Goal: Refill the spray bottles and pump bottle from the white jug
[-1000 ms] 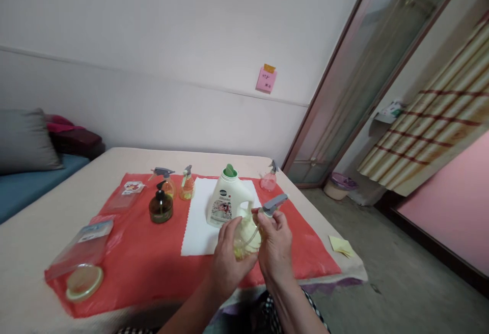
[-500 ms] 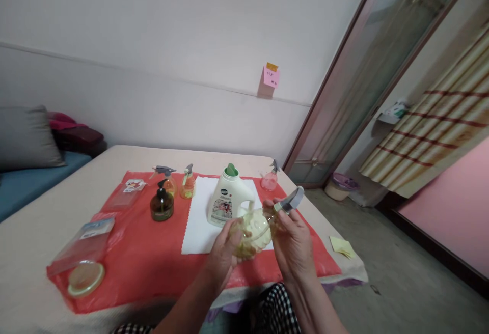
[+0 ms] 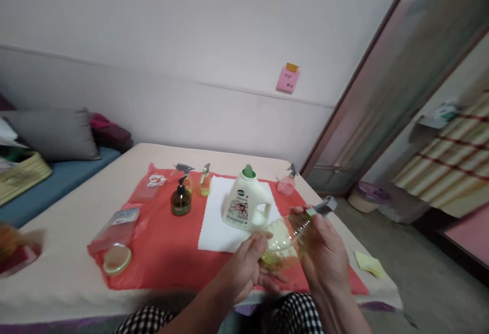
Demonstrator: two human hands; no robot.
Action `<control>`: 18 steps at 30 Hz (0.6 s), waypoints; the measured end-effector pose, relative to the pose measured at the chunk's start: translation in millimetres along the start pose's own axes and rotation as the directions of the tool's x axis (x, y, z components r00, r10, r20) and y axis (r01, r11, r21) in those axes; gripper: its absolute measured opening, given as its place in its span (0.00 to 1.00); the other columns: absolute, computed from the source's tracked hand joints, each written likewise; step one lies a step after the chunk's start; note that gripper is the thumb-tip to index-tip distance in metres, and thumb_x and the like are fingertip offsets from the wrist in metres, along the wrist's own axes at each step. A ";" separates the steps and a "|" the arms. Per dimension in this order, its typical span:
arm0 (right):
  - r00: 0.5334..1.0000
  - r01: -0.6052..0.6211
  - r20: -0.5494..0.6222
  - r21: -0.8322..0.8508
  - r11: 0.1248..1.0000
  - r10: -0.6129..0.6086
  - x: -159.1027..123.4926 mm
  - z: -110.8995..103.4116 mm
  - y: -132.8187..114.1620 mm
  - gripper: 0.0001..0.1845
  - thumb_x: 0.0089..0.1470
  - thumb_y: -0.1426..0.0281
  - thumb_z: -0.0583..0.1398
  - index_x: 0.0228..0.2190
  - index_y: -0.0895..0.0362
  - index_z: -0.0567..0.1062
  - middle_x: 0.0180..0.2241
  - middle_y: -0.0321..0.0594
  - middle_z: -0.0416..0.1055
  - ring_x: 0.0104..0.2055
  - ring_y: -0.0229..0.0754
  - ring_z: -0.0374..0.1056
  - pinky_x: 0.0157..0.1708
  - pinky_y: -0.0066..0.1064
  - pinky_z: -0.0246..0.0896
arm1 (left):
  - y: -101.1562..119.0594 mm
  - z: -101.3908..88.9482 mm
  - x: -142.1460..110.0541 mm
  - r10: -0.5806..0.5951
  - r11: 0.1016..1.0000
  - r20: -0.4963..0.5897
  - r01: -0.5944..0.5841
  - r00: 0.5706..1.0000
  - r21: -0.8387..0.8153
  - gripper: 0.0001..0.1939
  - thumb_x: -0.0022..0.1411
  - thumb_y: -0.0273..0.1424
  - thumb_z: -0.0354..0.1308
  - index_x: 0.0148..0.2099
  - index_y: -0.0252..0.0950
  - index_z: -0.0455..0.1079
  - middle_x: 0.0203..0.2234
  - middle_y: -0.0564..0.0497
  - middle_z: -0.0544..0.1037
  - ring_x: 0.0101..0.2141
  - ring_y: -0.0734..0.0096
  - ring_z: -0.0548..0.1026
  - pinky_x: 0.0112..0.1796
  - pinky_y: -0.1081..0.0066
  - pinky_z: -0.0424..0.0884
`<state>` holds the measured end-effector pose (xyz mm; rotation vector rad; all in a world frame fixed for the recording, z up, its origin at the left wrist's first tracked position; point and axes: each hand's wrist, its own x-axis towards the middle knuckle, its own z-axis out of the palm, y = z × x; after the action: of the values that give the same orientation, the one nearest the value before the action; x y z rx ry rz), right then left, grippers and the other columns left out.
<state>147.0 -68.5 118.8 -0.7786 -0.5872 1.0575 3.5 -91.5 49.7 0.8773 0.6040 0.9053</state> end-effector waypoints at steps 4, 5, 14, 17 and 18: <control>0.999 0.038 0.027 -0.042 0.998 -0.037 -3.6 8.5 2.1 0.12 0.46 0.60 0.70 0.33 0.52 0.80 0.36 0.38 0.79 0.44 0.45 0.74 0.57 0.48 0.62 | 2.5 -4.8 0.0 0.502 0.844 -0.175 -0.435 0.847 0.314 0.45 0.48 0.43 0.75 0.64 0.43 0.59 0.62 0.42 0.66 0.61 0.53 0.67 0.61 0.57 0.65; 0.996 0.073 0.054 -0.052 0.996 -0.070 -3.7 11.9 0.7 0.11 0.48 0.60 0.69 0.33 0.51 0.80 0.37 0.38 0.79 0.45 0.45 0.74 0.58 0.49 0.60 | 4.5 -7.6 -0.1 0.531 0.827 -0.165 -0.467 0.831 0.313 0.47 0.46 0.44 0.75 0.64 0.44 0.58 0.64 0.42 0.64 0.61 0.53 0.67 0.62 0.56 0.63; 0.958 0.137 0.271 -0.141 0.981 -0.095 -4.7 59.7 11.9 0.17 0.53 0.59 0.67 0.44 0.50 0.77 0.52 0.42 0.75 0.54 0.48 0.71 0.60 0.46 0.60 | 39.9 -34.0 -4.5 0.398 0.913 -0.133 -0.406 0.908 -0.036 0.41 0.49 0.39 0.74 0.61 0.43 0.59 0.54 0.45 0.72 0.46 0.61 0.78 0.43 0.65 0.76; 0.958 0.188 0.267 -0.307 0.933 -0.105 -10.8 78.3 31.4 0.21 0.53 0.58 0.66 0.48 0.49 0.75 0.53 0.43 0.75 0.53 0.49 0.72 0.54 0.44 0.65 | 39.3 -36.2 -3.1 0.608 0.788 -0.314 -0.504 0.730 0.354 0.40 0.48 0.29 0.72 0.61 0.44 0.59 0.56 0.47 0.71 0.54 0.58 0.72 0.56 0.58 0.68; 0.958 0.199 0.267 -0.358 0.912 -0.104 -12.3 83.8 38.1 0.23 0.52 0.58 0.67 0.49 0.50 0.74 0.53 0.44 0.75 0.52 0.49 0.72 0.52 0.43 0.67 | 38.8 -38.4 -1.9 0.648 0.746 -0.361 -0.461 0.671 0.481 0.40 0.49 0.28 0.71 0.62 0.44 0.59 0.57 0.46 0.70 0.56 0.56 0.70 0.58 0.56 0.66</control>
<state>58.9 -46.2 138.1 -0.9300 -1.0715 0.9087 -42.7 -65.6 62.9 1.1935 1.0046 1.6770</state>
